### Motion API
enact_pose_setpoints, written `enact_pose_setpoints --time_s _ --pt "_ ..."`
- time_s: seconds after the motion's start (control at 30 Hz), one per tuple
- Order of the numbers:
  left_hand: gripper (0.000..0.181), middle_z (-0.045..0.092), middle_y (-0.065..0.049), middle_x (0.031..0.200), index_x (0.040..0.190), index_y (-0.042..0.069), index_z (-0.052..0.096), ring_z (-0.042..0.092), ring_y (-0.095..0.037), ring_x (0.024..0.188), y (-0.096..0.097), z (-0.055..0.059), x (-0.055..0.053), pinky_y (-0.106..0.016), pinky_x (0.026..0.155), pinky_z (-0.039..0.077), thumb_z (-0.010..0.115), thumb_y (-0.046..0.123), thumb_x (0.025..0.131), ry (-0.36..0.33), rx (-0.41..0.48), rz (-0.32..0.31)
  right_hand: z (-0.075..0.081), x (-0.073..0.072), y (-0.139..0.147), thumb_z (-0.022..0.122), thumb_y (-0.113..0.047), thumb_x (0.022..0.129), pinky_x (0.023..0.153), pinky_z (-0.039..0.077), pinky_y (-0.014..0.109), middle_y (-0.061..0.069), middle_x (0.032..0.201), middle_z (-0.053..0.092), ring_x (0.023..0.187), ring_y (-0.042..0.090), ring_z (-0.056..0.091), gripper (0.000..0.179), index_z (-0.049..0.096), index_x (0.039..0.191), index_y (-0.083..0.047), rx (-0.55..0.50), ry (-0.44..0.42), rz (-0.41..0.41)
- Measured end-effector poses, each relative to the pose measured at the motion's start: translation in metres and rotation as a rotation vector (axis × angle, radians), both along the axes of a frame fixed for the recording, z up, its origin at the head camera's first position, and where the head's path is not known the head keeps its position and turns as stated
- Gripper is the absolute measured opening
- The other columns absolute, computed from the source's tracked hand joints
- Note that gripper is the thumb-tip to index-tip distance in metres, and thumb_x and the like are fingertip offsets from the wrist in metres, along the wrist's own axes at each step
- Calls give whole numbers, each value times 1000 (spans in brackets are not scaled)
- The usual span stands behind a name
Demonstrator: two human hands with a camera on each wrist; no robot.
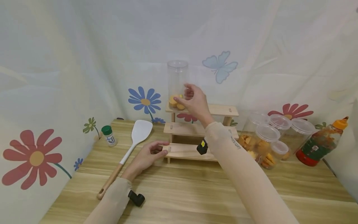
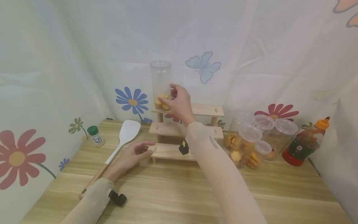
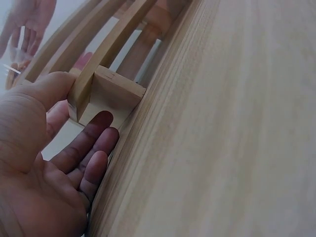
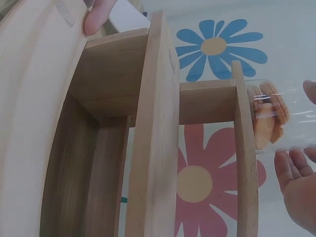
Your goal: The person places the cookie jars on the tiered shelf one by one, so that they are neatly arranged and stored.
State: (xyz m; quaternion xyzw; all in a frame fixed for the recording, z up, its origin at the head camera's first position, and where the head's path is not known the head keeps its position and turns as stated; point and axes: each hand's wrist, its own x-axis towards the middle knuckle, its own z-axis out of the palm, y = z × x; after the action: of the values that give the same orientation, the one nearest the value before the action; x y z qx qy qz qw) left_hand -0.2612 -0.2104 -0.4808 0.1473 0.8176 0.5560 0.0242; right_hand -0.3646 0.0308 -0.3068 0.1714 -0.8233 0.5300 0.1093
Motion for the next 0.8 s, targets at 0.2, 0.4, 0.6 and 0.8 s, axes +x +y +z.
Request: enact_pose_setpoints --time_s 0.2,0.4,0.6,0.8 --pt "39 77 -10 121 144 18 74 72 -23 108 1 0 -1 -35 98 55 80 27 107 -1 -1 -2 0 8 5 91 -37 97 115 54 42 12 150 63 135 31 66 86 47 167 -12 -4 10 -30" --pt "38 77 -10 120 144 18 74 72 -23 107 2 -2 -2 -32 96 55 80 26 107 6 -3 0 9 36 24 93 -37 95 118 51 48 13 156 61 140 32 63 88 48 167 -13 -68 94 -17" --pt "38 77 -10 119 144 17 74 72 -23 107 3 -3 -3 -30 95 55 80 26 107 12 -1 -12 23 69 61 93 -23 95 120 48 39 11 152 64 141 25 62 80 52 163 -10 -167 239 -3" --pt "39 78 -9 120 144 17 73 73 -22 108 -2 -3 -5 -29 95 56 79 26 107 23 -9 -12 27 95 104 91 -8 94 118 49 36 8 143 68 136 27 66 73 57 159 -8 -208 364 -44"
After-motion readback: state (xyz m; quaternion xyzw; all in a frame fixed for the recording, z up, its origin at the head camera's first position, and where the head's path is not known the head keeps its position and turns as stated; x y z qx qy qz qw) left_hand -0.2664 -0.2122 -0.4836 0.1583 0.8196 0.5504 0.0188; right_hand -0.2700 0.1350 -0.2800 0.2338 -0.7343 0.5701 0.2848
